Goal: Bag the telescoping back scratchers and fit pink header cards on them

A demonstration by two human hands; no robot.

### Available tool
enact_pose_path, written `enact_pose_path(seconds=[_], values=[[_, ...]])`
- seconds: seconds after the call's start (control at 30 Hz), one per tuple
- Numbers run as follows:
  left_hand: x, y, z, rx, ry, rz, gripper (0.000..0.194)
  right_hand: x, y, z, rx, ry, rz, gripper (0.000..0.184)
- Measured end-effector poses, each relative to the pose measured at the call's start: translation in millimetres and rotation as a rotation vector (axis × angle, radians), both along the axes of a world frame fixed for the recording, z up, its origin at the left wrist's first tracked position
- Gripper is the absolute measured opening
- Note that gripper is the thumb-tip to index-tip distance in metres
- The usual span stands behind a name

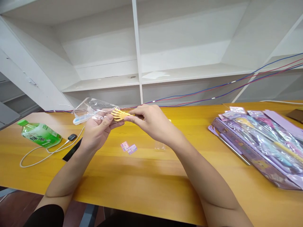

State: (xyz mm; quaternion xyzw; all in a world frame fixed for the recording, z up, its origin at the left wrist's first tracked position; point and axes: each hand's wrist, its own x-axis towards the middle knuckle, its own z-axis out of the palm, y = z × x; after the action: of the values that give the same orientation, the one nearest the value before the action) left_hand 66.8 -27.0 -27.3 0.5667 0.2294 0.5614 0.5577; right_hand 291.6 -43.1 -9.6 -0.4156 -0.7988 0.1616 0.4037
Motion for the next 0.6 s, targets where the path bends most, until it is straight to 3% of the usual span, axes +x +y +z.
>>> enact_pose_path(seconds=[0.03, 0.13, 0.33, 0.47, 0.53, 0.6], values=[[0, 1, -1.8, 0.0, 0.007, -0.001, 0.034, 0, -1, 0.6, -0.056, 0.026, -0.008, 0.044], [0, 2, -7.4, -0.005, 0.042, 0.0, 0.039, 1, -5, 2.1, -0.189, 0.076, -0.051, 0.072], [6, 2, -13.8, -0.013, 0.101, -0.013, 0.036, -5, -9, 2.4, -0.215, 0.052, -0.121, 0.092], [7, 3, -9.6, 0.03, 0.106, 0.033, 0.035, -2, -8, 2.9, -0.213, -0.028, -0.133, 0.089], [2, 6, -4.5, 0.071, 0.06, 0.103, 0.033, 6, -6, 5.6, -0.209, -0.069, -0.127, 0.074], [-6, 11, 2.0, 0.108, 0.008, 0.183, 0.032, 17, -5, 9.8, -0.193, -0.093, -0.125, 0.048]])
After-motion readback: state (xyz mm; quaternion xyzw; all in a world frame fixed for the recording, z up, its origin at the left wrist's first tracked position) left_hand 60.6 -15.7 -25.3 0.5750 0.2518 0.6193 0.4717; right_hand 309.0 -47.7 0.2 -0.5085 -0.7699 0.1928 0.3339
